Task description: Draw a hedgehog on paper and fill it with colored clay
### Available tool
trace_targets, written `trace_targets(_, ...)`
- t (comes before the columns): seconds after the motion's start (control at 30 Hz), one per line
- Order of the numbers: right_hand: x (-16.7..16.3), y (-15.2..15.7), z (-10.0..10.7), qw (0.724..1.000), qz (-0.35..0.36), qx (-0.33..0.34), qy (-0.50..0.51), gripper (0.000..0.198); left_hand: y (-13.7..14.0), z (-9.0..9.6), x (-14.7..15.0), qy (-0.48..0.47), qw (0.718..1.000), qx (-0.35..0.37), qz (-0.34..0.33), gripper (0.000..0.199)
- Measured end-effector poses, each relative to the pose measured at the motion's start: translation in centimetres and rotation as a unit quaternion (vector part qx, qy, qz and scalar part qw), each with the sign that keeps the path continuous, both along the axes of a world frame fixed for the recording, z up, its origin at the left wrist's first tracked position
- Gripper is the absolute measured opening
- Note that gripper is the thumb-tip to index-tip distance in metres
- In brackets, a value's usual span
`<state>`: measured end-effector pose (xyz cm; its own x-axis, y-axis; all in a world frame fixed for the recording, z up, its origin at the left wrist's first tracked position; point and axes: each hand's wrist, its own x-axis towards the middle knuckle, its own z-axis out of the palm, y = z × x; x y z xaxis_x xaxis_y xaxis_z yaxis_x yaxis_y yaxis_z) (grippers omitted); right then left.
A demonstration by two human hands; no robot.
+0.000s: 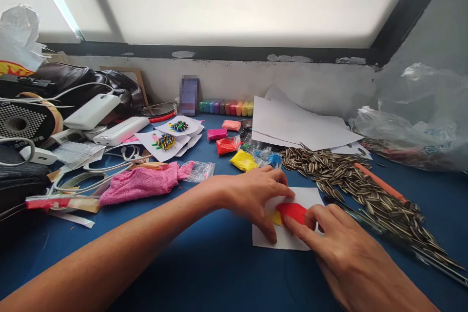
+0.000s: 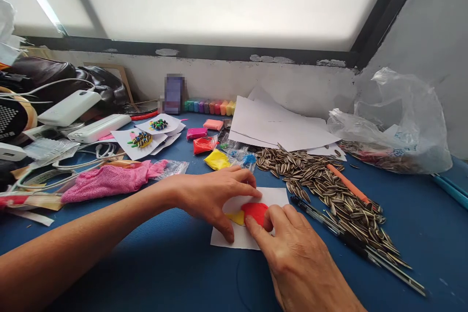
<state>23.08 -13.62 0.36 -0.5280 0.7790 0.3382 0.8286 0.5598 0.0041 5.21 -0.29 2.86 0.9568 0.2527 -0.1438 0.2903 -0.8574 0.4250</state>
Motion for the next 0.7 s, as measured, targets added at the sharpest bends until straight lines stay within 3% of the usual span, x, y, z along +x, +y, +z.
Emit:
trace_targets(0.27, 0.02, 0.09, -0.45, 0.999, 0.001, 0.036, -0.021, 0.048, -0.03, -0.04, -0.08, -0.008, 1.000, 0.001, -0.003, 0.080)
trace_targets(0.7, -0.35, -0.05, -0.41, 0.996, -0.006, 0.076, -0.040, 0.041, 0.03, -0.01, 0.04, -0.003, 1.000, 0.000, -0.003, 0.081)
